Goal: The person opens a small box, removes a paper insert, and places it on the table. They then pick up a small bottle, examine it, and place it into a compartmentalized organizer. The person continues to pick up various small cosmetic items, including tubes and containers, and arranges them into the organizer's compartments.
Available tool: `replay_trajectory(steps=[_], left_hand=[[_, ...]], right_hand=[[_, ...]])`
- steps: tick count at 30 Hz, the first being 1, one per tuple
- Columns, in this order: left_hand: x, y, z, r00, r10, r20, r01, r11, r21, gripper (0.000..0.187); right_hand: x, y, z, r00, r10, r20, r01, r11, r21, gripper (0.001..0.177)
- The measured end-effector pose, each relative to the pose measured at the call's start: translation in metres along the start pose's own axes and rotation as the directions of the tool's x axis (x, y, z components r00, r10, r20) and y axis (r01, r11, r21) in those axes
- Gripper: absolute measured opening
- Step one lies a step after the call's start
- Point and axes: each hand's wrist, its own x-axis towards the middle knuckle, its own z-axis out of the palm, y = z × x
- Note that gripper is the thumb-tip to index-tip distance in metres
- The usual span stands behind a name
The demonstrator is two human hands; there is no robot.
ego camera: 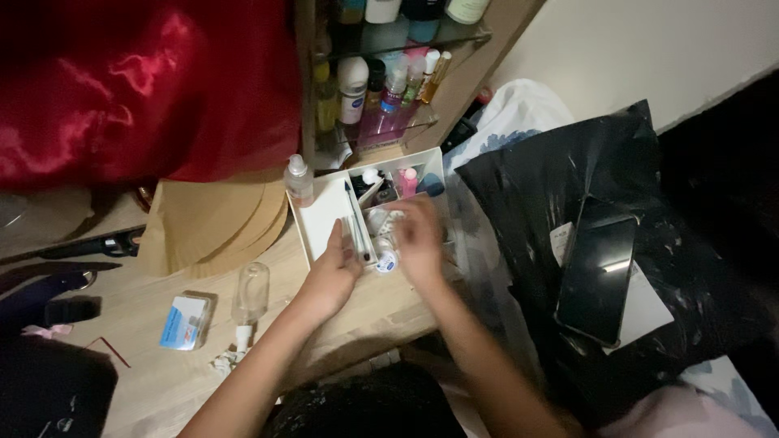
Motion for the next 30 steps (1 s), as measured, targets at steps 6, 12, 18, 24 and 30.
replay_trajectory(steps=[6, 12, 18, 24, 30], left_hand=[[-0.014, 0.015, -0.010, 0.996, -0.090, -0.011, 0.091, 0.993, 0.080, 0.086], [-0.028, 0.015, -0.030, 0.999, 0.016, -0.032, -0.019, 0.998, -0.067, 0.074], [-0.037, 0.018, -0.051, 0.997, 0.008, -0.075, -0.019, 0.990, -0.141, 0.064], [-0.049, 0.021, -0.060, 0.992, -0.024, -0.128, 0.003, 0.986, -0.167, 0.062], [-0.054, 0.022, -0.061, 0.989, 0.023, -0.144, -0.047, 0.985, -0.165, 0.056]], right_hand=[[-0.034, 0.077, -0.031, 0.870, 0.493, 0.007, -0.490, 0.863, 0.123, 0.028], [-0.054, 0.160, -0.016, 0.818, 0.553, 0.161, -0.567, 0.726, 0.389, 0.056], [-0.012, 0.195, -0.007, 0.801, 0.562, 0.206, -0.597, 0.723, 0.348, 0.065], [-0.006, 0.146, -0.008, 0.896, 0.443, 0.026, -0.443, 0.887, 0.129, 0.055], [-0.040, 0.049, -0.014, 0.932, 0.331, 0.150, -0.289, 0.925, -0.245, 0.034]])
